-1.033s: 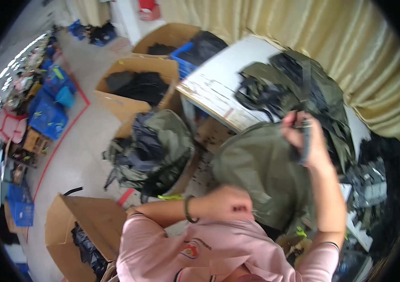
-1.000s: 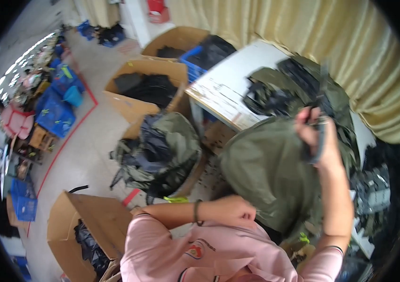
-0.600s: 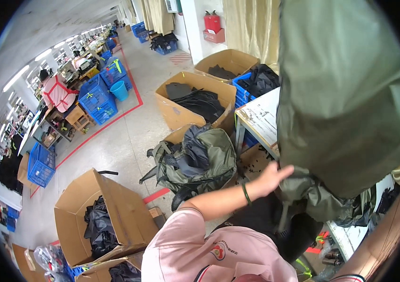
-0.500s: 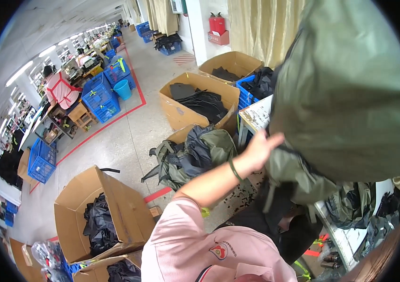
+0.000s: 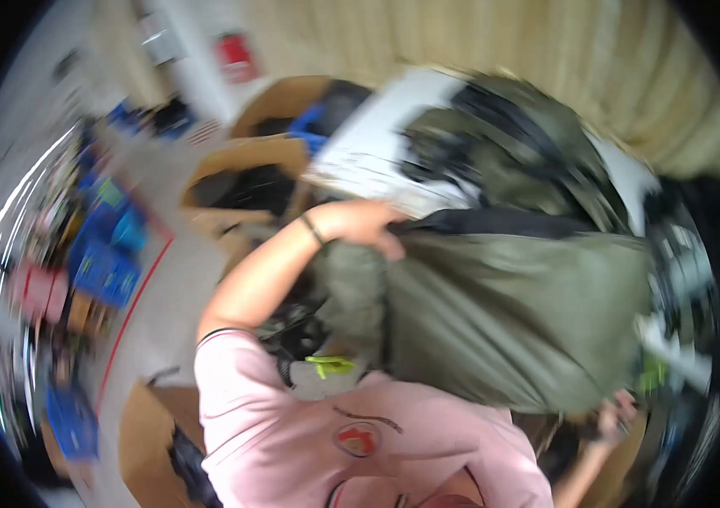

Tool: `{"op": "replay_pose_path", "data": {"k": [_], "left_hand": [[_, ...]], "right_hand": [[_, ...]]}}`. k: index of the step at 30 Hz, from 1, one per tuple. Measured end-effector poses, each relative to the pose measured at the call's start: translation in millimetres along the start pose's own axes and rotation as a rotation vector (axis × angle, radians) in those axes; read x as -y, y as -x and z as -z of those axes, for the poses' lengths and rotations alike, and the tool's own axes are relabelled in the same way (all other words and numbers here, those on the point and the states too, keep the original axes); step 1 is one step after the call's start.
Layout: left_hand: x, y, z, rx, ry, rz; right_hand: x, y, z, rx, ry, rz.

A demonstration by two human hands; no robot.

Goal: Trim excess thread or material from backpacks and prepare them for packaging in a factory setting.

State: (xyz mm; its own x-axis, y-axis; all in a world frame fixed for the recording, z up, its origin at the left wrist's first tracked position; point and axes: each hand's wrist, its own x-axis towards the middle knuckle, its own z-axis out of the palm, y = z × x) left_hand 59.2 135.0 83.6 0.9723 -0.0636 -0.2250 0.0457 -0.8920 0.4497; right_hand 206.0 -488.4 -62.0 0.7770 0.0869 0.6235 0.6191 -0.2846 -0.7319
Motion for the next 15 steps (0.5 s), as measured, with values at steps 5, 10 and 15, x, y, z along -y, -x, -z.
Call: {"op": "replay_pose_path", "data": {"k": [5,10,15], "left_hand": [[-32,-114,-89,0.179,-0.102,-0.194],[-145,-237,-164,0.051,0.249,-0.693],[-201,-312,-226,0.179,-0.050,-0.505]], "right_hand": [[14,124,-38,0.168,-0.278,-0.936],[25,152,-32,0.269,-0.253,-0.991],[26,161,-34,0.371,-0.179,-0.937]]}}
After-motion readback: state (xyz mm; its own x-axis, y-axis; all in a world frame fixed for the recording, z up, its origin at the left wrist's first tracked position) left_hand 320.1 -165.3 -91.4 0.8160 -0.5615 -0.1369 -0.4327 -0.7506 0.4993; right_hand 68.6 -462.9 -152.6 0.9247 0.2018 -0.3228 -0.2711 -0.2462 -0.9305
